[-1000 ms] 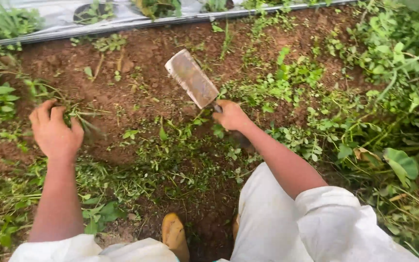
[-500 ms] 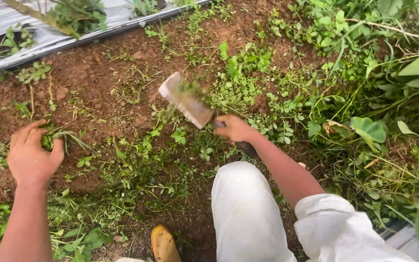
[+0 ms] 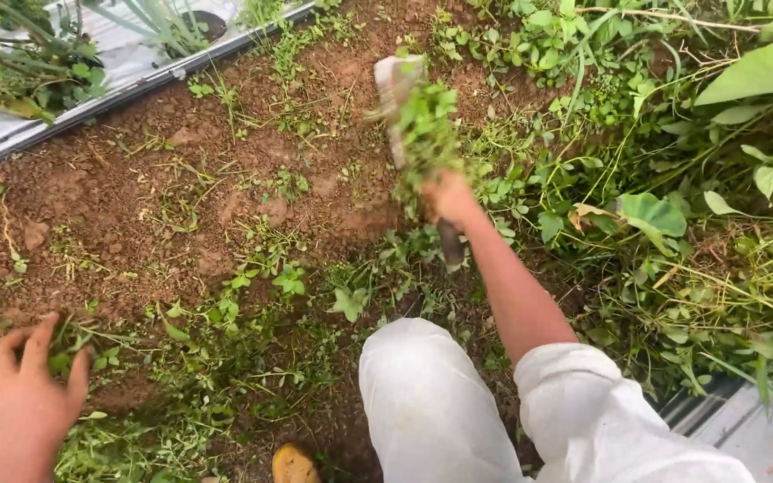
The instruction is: The person is weeding a garden bed by scraping the soil with a hand blade and pulling out the weeds.
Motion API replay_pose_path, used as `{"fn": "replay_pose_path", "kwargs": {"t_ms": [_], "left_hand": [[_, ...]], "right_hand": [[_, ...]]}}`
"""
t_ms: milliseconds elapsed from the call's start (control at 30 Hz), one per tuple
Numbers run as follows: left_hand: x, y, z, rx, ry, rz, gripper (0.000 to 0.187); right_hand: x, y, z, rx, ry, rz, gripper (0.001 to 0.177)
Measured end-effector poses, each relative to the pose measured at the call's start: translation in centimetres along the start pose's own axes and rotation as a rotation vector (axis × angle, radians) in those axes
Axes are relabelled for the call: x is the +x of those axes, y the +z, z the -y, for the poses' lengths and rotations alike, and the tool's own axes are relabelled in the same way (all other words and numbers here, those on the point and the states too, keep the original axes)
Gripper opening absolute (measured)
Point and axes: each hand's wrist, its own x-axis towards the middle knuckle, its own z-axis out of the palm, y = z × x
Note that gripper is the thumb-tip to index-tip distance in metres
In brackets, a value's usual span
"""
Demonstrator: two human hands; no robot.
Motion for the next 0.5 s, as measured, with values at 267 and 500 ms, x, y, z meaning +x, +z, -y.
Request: {"fn": "replay_pose_path", "kwargs": {"t_ms": [267,500], "left_hand": [[-4.1,6.0,-2.7,0.043,0.123,-0.51,0.07],[-6.3,9.1,-0.6,0.029,0.149,-0.489,0.062]], "right_hand": [[-4.9,0.8,-0.1,-0.199,-0.028,0.298,0.015],[-0.4,-7.2,-2.6,0.328,0.114,-0.14,0.019]]}}
